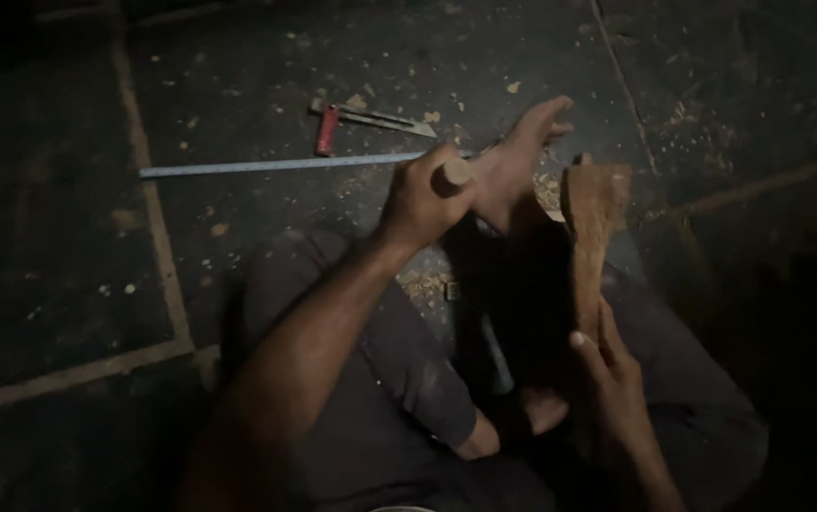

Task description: The person carves a piece of wood using a mallet and a hand tool. They use their bare feet to stabilize the wood on the tiled floor as they work.

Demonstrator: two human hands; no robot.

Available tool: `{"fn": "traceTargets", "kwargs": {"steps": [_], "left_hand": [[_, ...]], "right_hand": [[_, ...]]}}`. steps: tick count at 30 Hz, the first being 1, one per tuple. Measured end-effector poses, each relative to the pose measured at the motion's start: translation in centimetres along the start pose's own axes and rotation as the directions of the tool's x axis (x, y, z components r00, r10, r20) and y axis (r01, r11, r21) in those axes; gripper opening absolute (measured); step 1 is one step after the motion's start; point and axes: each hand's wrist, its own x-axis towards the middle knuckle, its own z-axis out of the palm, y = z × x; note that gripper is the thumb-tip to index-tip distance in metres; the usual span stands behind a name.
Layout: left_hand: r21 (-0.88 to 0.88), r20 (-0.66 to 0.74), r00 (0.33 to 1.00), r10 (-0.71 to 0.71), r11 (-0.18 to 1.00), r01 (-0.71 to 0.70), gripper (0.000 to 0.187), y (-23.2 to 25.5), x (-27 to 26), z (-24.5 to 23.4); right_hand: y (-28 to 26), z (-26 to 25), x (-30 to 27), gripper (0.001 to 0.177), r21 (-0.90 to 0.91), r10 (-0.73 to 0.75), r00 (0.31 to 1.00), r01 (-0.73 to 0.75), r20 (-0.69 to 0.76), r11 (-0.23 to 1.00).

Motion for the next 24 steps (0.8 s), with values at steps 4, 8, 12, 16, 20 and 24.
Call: {"fn": "traceTargets", "kwargs": {"steps": [4,8,12,16,20,24], "left_hand": [[-0.044,0.196,0.979,0.056,0.998,-0.048,0.015,0.1,0.6,-1.3],[0.005,-0.009,0.988,0.154,0.988,-0.154,0.008,2.1,0.5,-0.5],[-0.091,-0.251,0.968,0.015,0.995,-0.039,0.018,2.9,0.0,-2.7],[-0.258,-0.177,0.982,-0.071,0.966,0.023,0.022,1.9,-0.3,-4.8],[-0.307,-0.134,0.979,-0.152,0.946,0.105,0.014,2.2,0.1,-4.5],[0.155,-0.058,0.978,0.2,0.97,-0.189,0.033,3.6,0.8,-5.5]], "right_hand": [[0.1,-0.9,0.3,0.069,-0.047,0.107,0.994,-0.109,-0.036,0.993],[2.2,-1.7,1.0,0.073,-0.032,0.159,0.985,-0.161,-0.063,0.986],[3.4,-1.9,1.5,0.075,0.069,0.13,0.991,-0.128,-0.027,0.989],[3.2,-2.1,2.0,0.074,-0.037,0.106,0.994,-0.107,-0.04,0.994],[3.8,-2.2,1.8,0.075,-0.017,0.062,0.998,-0.063,-0.02,0.998],[4.4,-2.5,2.5,0.079,-0.041,0.092,0.995,-0.093,-0.032,0.995]]}}
